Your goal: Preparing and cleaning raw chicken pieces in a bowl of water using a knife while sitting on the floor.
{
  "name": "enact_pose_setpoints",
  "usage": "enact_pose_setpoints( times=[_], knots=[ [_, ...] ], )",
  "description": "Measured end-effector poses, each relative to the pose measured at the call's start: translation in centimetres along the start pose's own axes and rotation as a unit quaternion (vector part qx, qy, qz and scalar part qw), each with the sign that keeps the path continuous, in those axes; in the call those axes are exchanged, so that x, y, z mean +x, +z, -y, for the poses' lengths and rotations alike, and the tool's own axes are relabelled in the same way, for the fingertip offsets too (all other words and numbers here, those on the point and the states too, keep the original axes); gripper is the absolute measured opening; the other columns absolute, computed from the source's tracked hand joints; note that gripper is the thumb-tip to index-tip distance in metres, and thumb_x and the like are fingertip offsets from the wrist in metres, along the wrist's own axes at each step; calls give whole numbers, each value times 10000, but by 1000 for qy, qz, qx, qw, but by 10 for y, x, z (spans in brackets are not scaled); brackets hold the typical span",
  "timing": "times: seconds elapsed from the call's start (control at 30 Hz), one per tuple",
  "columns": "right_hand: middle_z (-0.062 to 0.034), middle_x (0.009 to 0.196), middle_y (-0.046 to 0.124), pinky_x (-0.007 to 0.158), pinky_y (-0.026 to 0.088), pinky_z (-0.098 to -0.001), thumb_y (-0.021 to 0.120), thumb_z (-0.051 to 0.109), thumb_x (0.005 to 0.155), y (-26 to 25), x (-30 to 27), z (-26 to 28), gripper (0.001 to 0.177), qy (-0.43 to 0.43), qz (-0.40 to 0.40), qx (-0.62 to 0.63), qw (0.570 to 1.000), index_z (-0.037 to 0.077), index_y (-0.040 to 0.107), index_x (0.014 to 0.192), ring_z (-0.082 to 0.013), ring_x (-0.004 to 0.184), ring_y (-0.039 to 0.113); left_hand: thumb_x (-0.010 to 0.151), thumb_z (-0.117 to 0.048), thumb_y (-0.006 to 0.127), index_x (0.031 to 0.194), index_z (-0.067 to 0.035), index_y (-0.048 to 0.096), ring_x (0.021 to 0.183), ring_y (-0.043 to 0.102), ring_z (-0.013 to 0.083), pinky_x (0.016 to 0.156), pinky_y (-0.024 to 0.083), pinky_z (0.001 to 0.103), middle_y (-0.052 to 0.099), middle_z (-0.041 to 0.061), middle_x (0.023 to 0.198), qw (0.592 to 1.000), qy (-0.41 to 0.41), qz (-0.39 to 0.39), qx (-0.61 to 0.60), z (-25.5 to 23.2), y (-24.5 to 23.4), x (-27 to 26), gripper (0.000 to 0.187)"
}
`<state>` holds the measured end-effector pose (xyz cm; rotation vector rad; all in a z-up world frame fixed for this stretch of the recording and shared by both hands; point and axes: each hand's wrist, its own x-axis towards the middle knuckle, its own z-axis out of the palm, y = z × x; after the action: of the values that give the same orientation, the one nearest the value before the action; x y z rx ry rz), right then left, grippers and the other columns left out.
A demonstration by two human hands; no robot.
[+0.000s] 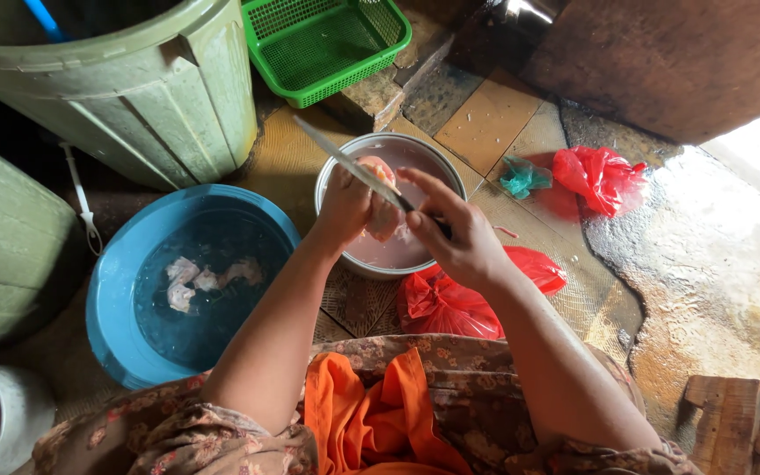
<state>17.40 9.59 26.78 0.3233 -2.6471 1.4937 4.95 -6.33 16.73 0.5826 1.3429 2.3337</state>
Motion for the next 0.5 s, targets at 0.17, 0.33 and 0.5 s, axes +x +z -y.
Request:
enact_pose_setpoints(
  times=[0.17,0.33,0.5],
  knots=[
    [-25,722,565,599,417,-287,603,275,1035,-3,1,11,453,54,45,29,997,145,477,1451,-100,653,502,994,-56,424,903,28,629,569,620,171,481,508,319,667,112,722,997,29,5,74,6,-8,5,240],
    [-24,677,573,576,422,-297,595,261,1022,-7,4,12,424,46,43,-45,997,157,535,1430,-109,601,511,1003,-94,388,857,34,606,467,547,175,401,445,322,612,108,672,997,-29,43,50,-8,1,-1,292],
    [-25,692,598,582,446,-304,616,250,1009,-7,4,10,450,45,38,-55,997,163,546,1445,-118,610,534,1113,-184,432,826,24,568,328,419,191,313,336,325,465,78,477,983,-56,124,-123,-8,1,-4,380]
  ],
)
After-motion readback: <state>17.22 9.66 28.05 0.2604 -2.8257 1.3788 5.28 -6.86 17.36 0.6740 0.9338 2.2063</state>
